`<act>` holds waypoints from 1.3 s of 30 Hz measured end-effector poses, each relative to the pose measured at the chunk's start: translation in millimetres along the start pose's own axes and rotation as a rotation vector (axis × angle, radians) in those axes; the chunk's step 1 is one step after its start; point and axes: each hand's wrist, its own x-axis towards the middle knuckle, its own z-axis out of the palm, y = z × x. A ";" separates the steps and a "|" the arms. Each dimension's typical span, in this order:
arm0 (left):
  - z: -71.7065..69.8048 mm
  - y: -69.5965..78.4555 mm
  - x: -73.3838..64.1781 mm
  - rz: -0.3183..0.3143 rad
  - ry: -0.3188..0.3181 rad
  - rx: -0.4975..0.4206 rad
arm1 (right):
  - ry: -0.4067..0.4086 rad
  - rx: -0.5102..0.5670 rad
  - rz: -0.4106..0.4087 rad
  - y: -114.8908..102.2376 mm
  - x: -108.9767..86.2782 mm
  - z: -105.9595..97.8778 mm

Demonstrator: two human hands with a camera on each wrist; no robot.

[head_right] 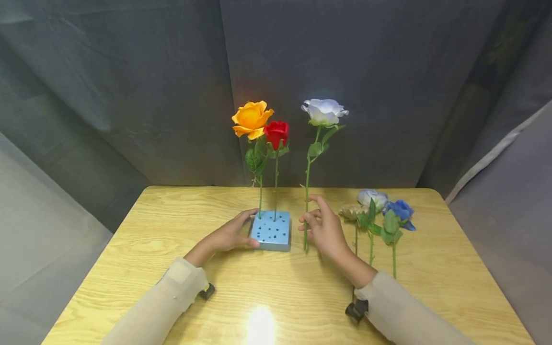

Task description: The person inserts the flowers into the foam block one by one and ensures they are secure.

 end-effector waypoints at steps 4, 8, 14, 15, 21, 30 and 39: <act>0.0 0.1 -0.4 -0.003 0.000 -0.002 | 0.007 -0.012 -0.012 -2.1 3.0 -0.5; 0.2 0.2 -0.2 -0.005 0.002 0.001 | 0.012 -0.002 -0.007 -3.8 6.7 -0.1; 0.4 0.1 0.6 -0.013 0.001 -0.001 | 0.019 0.017 0.002 -5.2 14.4 1.3; 0.4 -0.1 0.7 -0.012 0.001 -0.002 | 0.021 0.018 0.001 -5.5 15.8 1.7; 0.3 -1.2 0.6 -0.005 0.003 -0.003 | 0.037 0.016 -0.013 -8.5 21.4 4.0; 0.6 -1.3 0.4 -0.004 0.002 0.000 | 0.061 0.014 -0.036 -10.1 30.1 8.6; 0.5 -0.9 1.3 0.003 0.010 0.012 | 0.065 0.028 -0.048 -13.1 37.9 12.4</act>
